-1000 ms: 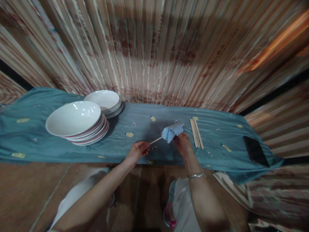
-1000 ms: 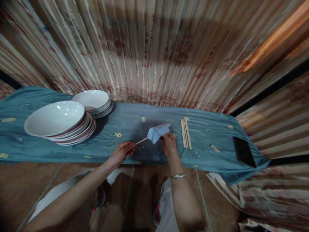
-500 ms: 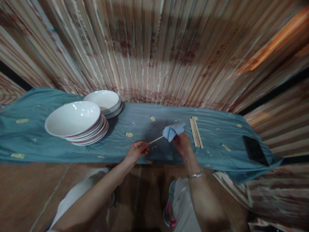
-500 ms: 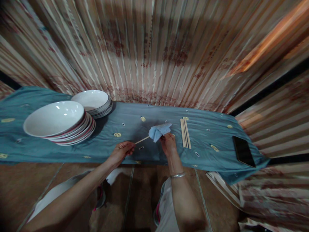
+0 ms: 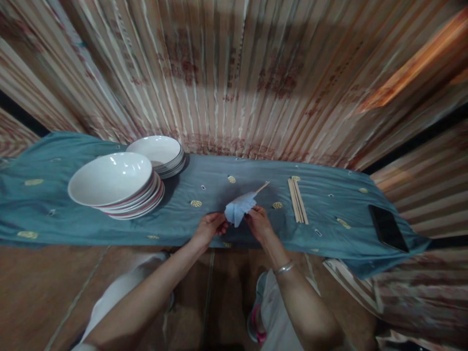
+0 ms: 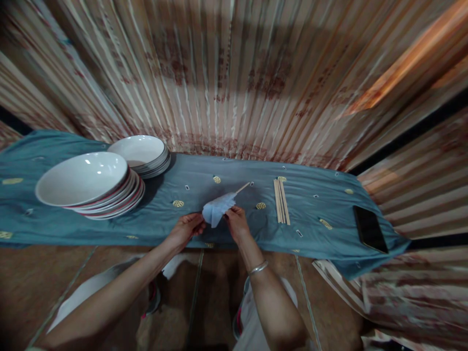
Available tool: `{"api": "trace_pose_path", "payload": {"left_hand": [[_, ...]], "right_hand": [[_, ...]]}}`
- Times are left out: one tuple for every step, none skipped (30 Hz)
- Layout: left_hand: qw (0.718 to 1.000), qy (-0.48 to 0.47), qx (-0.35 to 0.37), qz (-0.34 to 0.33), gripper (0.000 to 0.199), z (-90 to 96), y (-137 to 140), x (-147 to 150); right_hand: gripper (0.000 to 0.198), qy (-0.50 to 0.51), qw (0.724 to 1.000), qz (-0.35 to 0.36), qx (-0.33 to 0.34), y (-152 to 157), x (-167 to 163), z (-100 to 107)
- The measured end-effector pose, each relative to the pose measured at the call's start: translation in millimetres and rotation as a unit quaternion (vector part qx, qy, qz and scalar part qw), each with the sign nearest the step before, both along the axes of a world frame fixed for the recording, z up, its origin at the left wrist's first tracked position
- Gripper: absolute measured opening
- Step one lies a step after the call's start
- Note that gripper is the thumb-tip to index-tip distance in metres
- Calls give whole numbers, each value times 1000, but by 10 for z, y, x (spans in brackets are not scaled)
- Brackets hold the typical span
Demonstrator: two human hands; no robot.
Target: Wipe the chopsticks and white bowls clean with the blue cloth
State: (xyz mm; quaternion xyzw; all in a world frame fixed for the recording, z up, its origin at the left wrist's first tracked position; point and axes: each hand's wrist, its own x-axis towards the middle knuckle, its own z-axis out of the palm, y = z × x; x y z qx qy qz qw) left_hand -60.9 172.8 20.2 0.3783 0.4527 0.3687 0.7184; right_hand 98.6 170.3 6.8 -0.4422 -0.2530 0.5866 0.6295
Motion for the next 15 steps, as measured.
{"api": "trace_pose_path", "payload": {"left_hand": [[1000, -1, 3, 0, 37, -7, 6, 2], [1000, -1, 5, 0, 37, -16, 11, 3], [1000, 1, 6, 2, 36, -26, 15, 5], [1000, 3, 6, 4, 34, -36, 17, 6], [1000, 4, 6, 7, 32, -45, 17, 7], [1000, 5, 7, 10, 30, -54, 15, 8], [1000, 3, 7, 14, 28, -61, 11, 10], [1000, 1, 8, 17, 26, -66, 8, 11], [1000, 0, 8, 19, 25, -71, 5, 13], [1000, -2, 8, 20, 24, -73, 4, 15], [1000, -3, 8, 22, 24, -75, 4, 17], [1000, -4, 8, 23, 23, -74, 7, 20], [1000, -5, 8, 23, 23, -72, 11, 23], [1000, -5, 7, 23, 23, -67, 17, 26], [1000, -4, 5, 22, 24, -61, 23, 29]], "right_hand": [[9, 2, 1000, 6, -4, -7, -41, 0], [10, 3, 1000, 10, -6, -14, -77, -3], [10, 3, 1000, 13, -8, -20, -108, -6], [10, 1, 1000, 18, -8, -27, -136, -11], [11, -2, 1000, 25, -8, -33, -161, -18], [12, -7, 999, 34, -7, -39, -183, -27], [13, -13, 999, 43, -6, -45, -203, -36], [13, -18, 999, 50, -4, -51, -221, -46], [13, -23, 998, 56, -1, -55, -236, -56], [13, -25, 998, 59, 0, -58, -247, -64], [13, -26, 998, 59, 2, -60, -254, -69], [12, -27, 998, 58, 4, -59, -257, -71], [11, -28, 998, 55, 5, -57, -253, -68], [11, -30, 998, 50, 5, -53, -244, -61], [10, -31, 999, 43, 4, -48, -230, -50]]}}
